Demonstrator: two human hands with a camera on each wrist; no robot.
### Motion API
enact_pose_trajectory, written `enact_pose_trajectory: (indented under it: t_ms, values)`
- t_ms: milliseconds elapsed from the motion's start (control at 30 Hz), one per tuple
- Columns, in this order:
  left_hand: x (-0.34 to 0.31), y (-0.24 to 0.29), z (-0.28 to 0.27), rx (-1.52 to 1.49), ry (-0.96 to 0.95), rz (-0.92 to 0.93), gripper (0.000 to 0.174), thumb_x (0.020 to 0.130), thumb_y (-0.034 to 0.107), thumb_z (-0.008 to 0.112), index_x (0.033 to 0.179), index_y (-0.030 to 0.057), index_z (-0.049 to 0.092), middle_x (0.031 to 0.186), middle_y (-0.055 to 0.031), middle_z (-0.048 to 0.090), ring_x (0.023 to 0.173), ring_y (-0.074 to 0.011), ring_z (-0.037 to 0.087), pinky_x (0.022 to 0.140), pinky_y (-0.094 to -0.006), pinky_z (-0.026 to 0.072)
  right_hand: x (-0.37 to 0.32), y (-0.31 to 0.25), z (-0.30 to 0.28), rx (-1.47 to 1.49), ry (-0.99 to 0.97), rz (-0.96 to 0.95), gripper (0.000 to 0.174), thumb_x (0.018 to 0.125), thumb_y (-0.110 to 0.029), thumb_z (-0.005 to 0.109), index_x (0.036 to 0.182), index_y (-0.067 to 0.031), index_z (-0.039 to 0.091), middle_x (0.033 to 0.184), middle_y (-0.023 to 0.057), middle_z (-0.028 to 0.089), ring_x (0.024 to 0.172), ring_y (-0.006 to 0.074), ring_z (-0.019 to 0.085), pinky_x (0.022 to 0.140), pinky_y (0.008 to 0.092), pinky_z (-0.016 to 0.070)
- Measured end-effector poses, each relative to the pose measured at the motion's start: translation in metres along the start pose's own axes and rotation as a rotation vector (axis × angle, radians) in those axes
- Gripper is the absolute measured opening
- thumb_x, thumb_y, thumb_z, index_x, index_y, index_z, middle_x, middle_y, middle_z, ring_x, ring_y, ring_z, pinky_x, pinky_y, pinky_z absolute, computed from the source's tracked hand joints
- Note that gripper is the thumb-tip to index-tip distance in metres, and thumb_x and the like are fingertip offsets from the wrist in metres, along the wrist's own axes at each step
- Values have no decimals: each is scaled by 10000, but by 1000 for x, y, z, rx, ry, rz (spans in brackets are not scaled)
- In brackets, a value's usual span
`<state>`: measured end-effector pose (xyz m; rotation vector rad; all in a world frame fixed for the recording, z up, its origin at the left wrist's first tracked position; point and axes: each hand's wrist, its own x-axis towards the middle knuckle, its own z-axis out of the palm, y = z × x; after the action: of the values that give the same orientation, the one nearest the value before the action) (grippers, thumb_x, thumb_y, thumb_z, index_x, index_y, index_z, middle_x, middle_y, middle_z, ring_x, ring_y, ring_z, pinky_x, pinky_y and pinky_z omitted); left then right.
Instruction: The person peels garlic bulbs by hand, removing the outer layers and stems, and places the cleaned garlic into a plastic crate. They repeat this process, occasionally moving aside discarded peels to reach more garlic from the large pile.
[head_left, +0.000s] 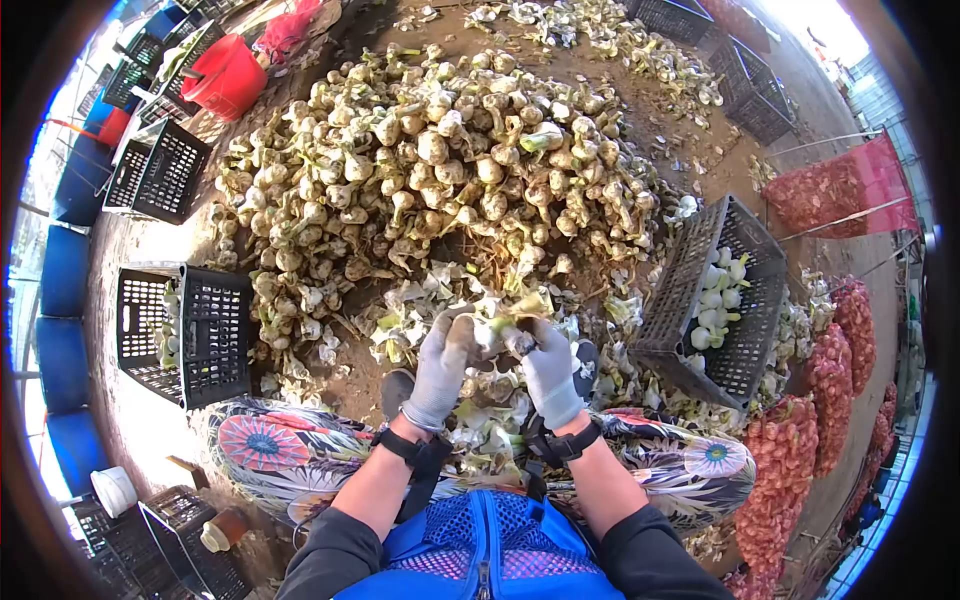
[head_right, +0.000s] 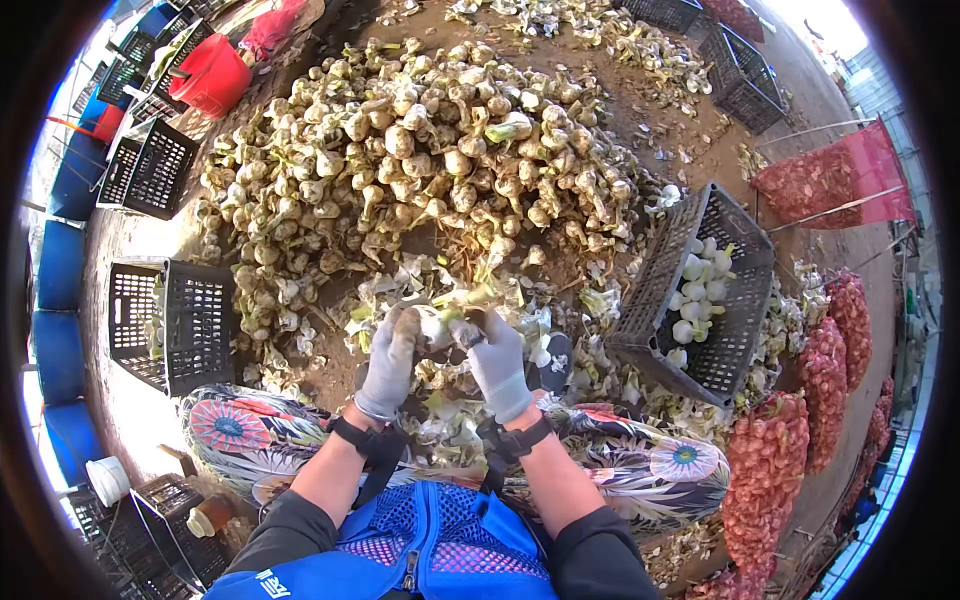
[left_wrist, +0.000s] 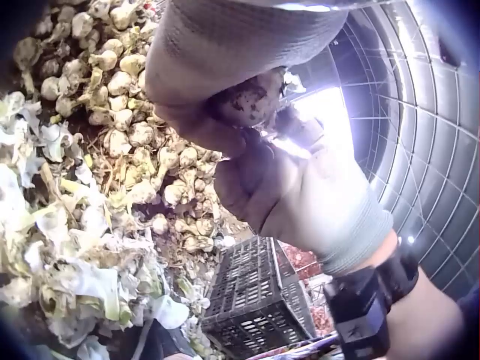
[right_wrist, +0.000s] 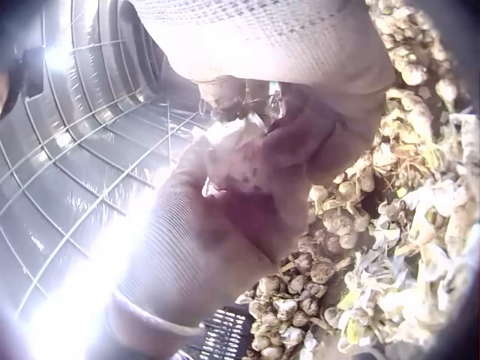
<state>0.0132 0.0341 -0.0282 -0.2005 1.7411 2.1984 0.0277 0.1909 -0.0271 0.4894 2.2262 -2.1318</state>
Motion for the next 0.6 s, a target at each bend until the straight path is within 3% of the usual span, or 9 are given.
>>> enact_pose_trajectory:
  t_ms: [67, 100, 167, 233, 300, 367, 433, 567, 600]
  values:
    - [-6, 13, 9, 227, -14, 61, 354, 1030, 278, 486, 1256, 6, 515, 820, 46, 480, 733, -50, 493, 697, -192, 469, 6, 8, -4, 376, -166, 201, 211, 886, -27, 618, 1075, 49, 673, 914, 37, 694, 850, 86, 621, 738, 220, 484]
    - [-6, 9, 8, 227, -17, 58, 354, 1030, 278, 486, 1256, 6, 515, 820, 46, 480, 733, -50, 493, 697, -192, 469, 4, 5, -7, 376, -162, 202, 211, 886, -27, 618, 1075, 49, 673, 914, 37, 694, 850, 86, 621, 738, 220, 484]
    - [-4, 3, 3, 26, -99, 127, 462, 1000, 388, 569, 1252, 5, 508, 876, 1, 580, 794, -59, 573, 670, -227, 497, 1, -8, -11, 505, -147, 248, 235, 878, 34, 531, 1062, 62, 673, 911, 63, 698, 877, 123, 649, 786, 219, 500]
    - [-1, 7, -4, -58, -135, 36, 540, 971, 472, 587, 1259, 20, 515, 904, -4, 610, 806, -69, 613, 670, -224, 522, -3, -9, -16, 544, -87, 296, 351, 821, 98, 456, 1097, 63, 670, 977, 81, 712, 918, 144, 669, 842, 221, 502]
    - [-3, 23, -6, -324, -209, -297, 641, 945, 587, 549, 1238, 18, 593, 851, -14, 648, 671, -93, 586, 561, -198, 447, 1, -11, -33, -112, -390, -62, 458, 750, 136, 420, 1122, 54, 674, 1056, 108, 716, 968, 164, 674, 888, 245, 498]
    - [-3, 34, -16, -238, -249, -402, 702, 916, 668, 517, 1193, 34, 635, 808, -43, 670, 588, -114, 578, 482, -217, 424, 4, -4, -38, -113, -426, -106, 516, 700, 144, 428, 1131, 26, 684, 1104, 118, 715, 1010, 167, 669, 913, 268, 493]
    - [-3, 25, -25, -355, -451, -602, 697, 908, 668, 527, 1179, 36, 638, 776, -51, 675, 536, -111, 556, 445, -222, 399, 1, -25, -38, -94, -403, -185, 516, 682, 146, 429, 1098, 12, 705, 1081, 130, 720, 1004, 188, 674, 911, 279, 495]
    - [-13, 14, -22, -216, -489, -549, 687, 890, 661, 557, 1158, 35, 645, 846, -73, 702, 611, -114, 612, 464, -222, 420, 12, -23, -43, -206, -431, -268, 392, 741, 137, 563, 1070, -12, 715, 1080, 165, 708, 1014, 204, 676, 898, 264, 500]
    - [-15, 18, -19, -247, -607, -569, 672, 891, 642, 573, 1158, 29, 645, 885, -76, 711, 661, -122, 640, 486, -220, 436, 16, -19, -43, -336, -311, -276, 277, 795, 74, 643, 1049, -13, 715, 1042, 152, 713, 986, 201, 673, 889, 255, 505]
